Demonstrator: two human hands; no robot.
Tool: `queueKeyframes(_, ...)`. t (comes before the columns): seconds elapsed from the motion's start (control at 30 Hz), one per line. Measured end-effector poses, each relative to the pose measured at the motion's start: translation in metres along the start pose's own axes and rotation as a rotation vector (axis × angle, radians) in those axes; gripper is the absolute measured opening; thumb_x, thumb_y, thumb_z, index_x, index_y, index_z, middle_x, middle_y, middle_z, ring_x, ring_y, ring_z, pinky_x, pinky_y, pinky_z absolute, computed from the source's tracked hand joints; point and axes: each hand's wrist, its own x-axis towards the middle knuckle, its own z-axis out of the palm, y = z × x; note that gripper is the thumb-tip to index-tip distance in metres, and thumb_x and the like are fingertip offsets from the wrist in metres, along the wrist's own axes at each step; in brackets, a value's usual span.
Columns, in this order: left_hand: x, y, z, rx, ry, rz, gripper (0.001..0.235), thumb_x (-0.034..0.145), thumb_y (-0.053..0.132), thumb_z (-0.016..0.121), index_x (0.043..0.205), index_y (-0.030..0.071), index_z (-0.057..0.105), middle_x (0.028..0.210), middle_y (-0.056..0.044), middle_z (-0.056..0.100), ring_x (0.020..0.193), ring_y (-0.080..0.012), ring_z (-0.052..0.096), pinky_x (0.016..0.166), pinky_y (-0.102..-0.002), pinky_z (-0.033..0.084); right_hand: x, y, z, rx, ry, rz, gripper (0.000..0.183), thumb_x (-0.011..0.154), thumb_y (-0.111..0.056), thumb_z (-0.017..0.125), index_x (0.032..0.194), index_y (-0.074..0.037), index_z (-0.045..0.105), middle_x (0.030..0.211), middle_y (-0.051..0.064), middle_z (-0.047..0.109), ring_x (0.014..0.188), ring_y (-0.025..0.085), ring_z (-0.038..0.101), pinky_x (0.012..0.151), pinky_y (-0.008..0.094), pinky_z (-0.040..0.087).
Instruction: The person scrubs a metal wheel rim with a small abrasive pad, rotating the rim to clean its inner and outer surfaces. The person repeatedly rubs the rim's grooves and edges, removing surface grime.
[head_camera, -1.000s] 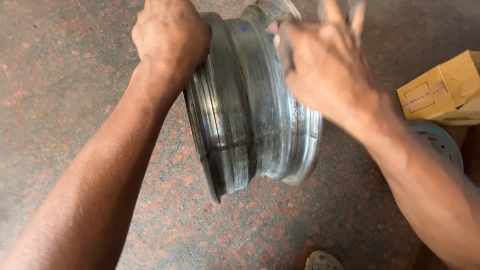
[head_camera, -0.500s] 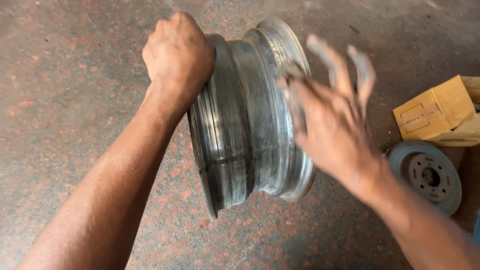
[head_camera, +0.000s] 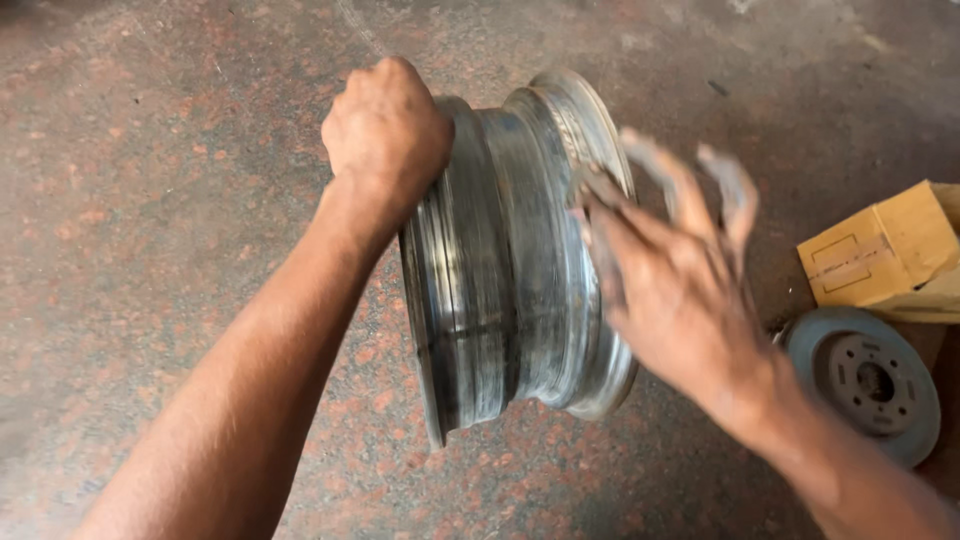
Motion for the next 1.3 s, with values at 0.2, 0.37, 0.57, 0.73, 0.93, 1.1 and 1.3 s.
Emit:
queueKeyframes(0.2,-0.005,0.003,0.0,0.035,-0.057,-0.024,0.028,0.089,0.023,0.069,0.093,-0.003,0.074,0.101,-0.03,0.071,0.094,-0.045,0.072,0.081,-0.05,0.06,0.023,0.014,0.01,0.081,-0.016,0.005,0.032,0.086,0.0,0.079,0.117,-0.008,0.077,0.127,0.006,0.077,0.152,0.033,0.041,0.123,0.058,0.017)
queueKeyframes(0.37,-0.003,0.0,0.002,0.038,0.02,0.04,0.028,0.088,0.024,0.07,0.091,-0.003,0.075,0.101,-0.03,0.071,0.094,-0.0462,0.071,0.08,-0.051,0.059,0.007,0.0,0.001,-0.016,-0.038,0.013,0.035,0.081,-0.002,0.081,0.116,-0.007,0.077,0.127,0.01,0.076,0.147,0.029,0.044,0.122,0.056,0.016)
queueKeyframes(0.57,0.001,0.0,0.003,0.024,-0.044,-0.045,0.025,0.089,0.02,0.068,0.093,-0.003,0.074,0.1,-0.031,0.072,0.094,-0.0454,0.072,0.084,-0.049,0.059,0.006,0.003,-0.002,0.025,-0.045,0.006,0.043,0.074,-0.004,0.08,0.116,-0.004,0.075,0.124,0.011,0.076,0.145,0.032,0.043,0.12,0.056,0.016)
queueKeyframes(0.73,-0.006,-0.003,0.007,0.023,0.002,-0.017,0.027,0.089,0.023,0.068,0.091,-0.003,0.074,0.096,-0.029,0.072,0.09,-0.0453,0.073,0.078,-0.052,0.059,0.018,0.017,0.011,0.042,-0.018,-0.001,0.038,0.084,0.0,0.08,0.12,-0.012,0.075,0.129,0.007,0.076,0.147,0.03,0.043,0.122,0.055,0.017)
queueKeyframes(0.93,0.001,-0.003,0.007,0.05,0.055,0.065,0.03,0.09,0.027,0.069,0.09,-0.003,0.074,0.094,-0.03,0.072,0.087,-0.0461,0.073,0.077,-0.051,0.06,0.003,0.002,-0.001,0.032,-0.027,0.001,0.034,0.082,-0.003,0.082,0.116,-0.008,0.077,0.12,0.008,0.077,0.146,0.028,0.044,0.123,0.055,0.016)
queueKeyframes(1.1,0.001,-0.009,0.014,0.068,0.027,0.048,0.031,0.088,0.03,0.071,0.091,-0.001,0.073,0.098,-0.028,0.071,0.09,-0.0449,0.072,0.077,-0.05,0.059,0.03,0.025,0.002,0.053,-0.115,-0.017,0.032,0.078,0.002,0.081,0.109,-0.006,0.079,0.118,0.004,0.08,0.148,0.031,0.044,0.123,0.058,0.014)
queueKeyframes(1.3,-0.007,-0.015,0.027,0.12,0.164,0.165,0.022,0.09,0.022,0.068,0.097,0.002,0.074,0.1,-0.025,0.073,0.092,-0.0436,0.072,0.08,-0.053,0.058,0.023,0.016,-0.012,0.155,-0.103,0.013,0.041,0.082,-0.002,0.08,0.123,-0.003,0.075,0.112,0.013,0.074,0.145,0.034,0.04,0.12,0.059,0.013)
